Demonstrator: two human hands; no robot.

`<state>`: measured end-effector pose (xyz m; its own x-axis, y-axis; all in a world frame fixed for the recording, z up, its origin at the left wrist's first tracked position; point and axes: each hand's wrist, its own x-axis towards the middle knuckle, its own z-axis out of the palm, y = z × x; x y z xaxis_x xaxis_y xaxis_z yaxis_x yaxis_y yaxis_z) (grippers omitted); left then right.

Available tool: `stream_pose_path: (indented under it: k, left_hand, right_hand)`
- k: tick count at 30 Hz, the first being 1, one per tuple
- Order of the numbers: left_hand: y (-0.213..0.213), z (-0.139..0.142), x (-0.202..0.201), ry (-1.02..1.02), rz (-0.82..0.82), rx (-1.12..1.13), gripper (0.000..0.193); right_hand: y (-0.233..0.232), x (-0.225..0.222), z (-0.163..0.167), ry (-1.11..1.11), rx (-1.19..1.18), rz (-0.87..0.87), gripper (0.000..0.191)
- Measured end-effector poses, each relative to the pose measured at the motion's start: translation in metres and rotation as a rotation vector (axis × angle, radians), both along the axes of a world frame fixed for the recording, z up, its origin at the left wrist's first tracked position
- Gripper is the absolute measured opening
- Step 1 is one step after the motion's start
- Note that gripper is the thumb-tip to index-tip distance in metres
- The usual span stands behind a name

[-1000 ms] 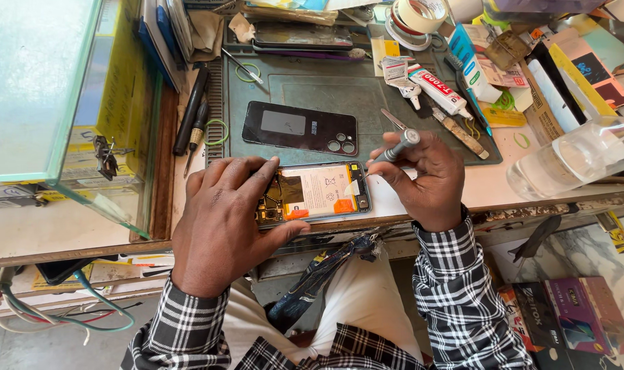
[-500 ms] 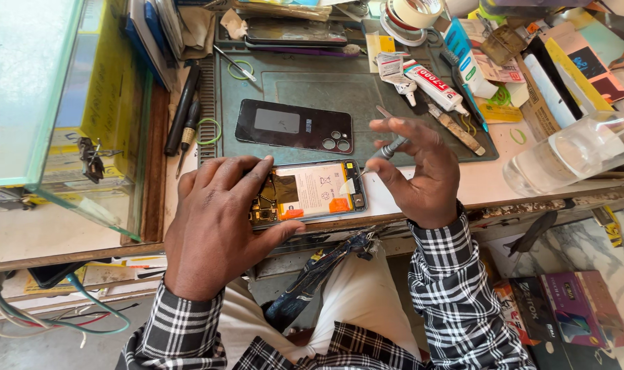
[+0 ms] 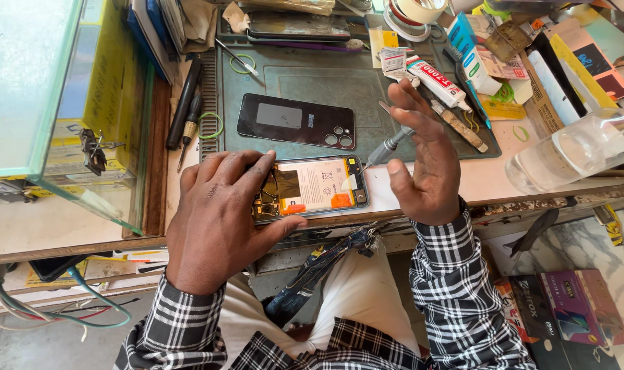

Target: The person uses tweezers and a precision screwdriver to manipulate internal components of a disassembled smartphone on a workbench. The person adjusts small parts near the battery and camera module while the phone remains open on the bench.

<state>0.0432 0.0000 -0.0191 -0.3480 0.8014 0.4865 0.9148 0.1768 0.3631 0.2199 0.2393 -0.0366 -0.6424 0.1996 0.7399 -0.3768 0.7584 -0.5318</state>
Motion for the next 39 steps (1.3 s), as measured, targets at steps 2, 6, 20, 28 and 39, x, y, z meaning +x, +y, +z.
stream_pose_path:
  k: [2,6,20,28,39]
  left_hand:
    - [0.0004,0.0001,-0.0002,0.003,0.001,-0.002,0.086]
    - [0.0008,-0.0002,-0.0005,-0.004,0.002,-0.013,0.086]
    - [0.0004,-0.0019,0.0002,-0.001,0.005,-0.007,0.084]
    - [0.0004,-0.0018,0.0004,-0.002,0.009,-0.011,0.085]
    - [0.001,-0.0025,0.0008,-0.001,0.001,0.002,0.084]
  right_hand:
    - [0.0002,-0.0001,-0.0002,0.001,-0.017,0.02,0.057]
    - [0.0,-0.0001,-0.0011,0.012,-0.043,0.011,0.051]
    - [-0.0013,-0.001,-0.0028,-0.023,-0.061,-0.05,0.046]
    - [-0.0006,0.0003,-0.0024,-0.037,-0.108,0.008,0.057]
    - [0.0008,0.0038,-0.0065,-0.024,-0.075,0.002,0.053]
